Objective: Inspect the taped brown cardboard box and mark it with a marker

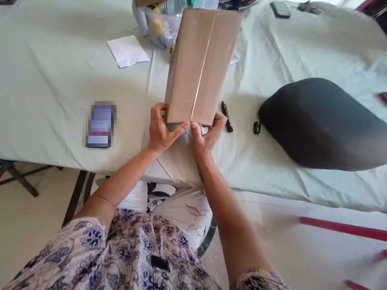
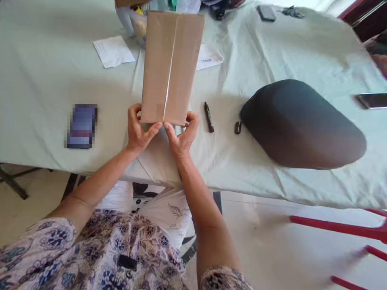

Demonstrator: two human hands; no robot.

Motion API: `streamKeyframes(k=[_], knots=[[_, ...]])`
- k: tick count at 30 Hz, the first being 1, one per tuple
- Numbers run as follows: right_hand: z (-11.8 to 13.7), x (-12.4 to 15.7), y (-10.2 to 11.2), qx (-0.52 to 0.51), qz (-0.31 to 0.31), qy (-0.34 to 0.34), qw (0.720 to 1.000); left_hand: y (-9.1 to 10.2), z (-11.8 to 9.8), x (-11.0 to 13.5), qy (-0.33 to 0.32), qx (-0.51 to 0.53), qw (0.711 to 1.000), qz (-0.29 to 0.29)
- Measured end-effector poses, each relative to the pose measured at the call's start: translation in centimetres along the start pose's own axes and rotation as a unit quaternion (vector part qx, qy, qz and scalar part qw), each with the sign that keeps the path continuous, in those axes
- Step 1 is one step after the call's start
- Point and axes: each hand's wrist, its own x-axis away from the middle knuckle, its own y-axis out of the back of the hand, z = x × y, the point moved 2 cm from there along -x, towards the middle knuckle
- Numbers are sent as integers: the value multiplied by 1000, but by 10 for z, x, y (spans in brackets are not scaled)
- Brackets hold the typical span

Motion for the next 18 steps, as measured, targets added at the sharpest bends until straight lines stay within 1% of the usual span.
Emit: streamKeyframes(k=[5, 8, 11, 13, 16, 18], knots=[[1, -3, 1, -20, 10, -4, 1000, 7, -6, -5, 21, 13, 1000, -2], [1, -7, 2, -6, 7, -11, 1000, 10, -7, -8, 45, 25, 999, -13], [-2, -9, 1, 0, 20, -26, 999, 12, -5, -12, 69, 29, 997, -8], [-8, -9, -1, -9, 39, -40, 998, 12, 1, -14, 84, 31, 996, -3], [-20, -8, -4, -11, 84, -79, 993, 14, 14, -16, 95, 28, 995, 13], [-26, -8, -4, 27, 130, -108, 985, 14, 23, -18, 99, 15, 994, 37]])
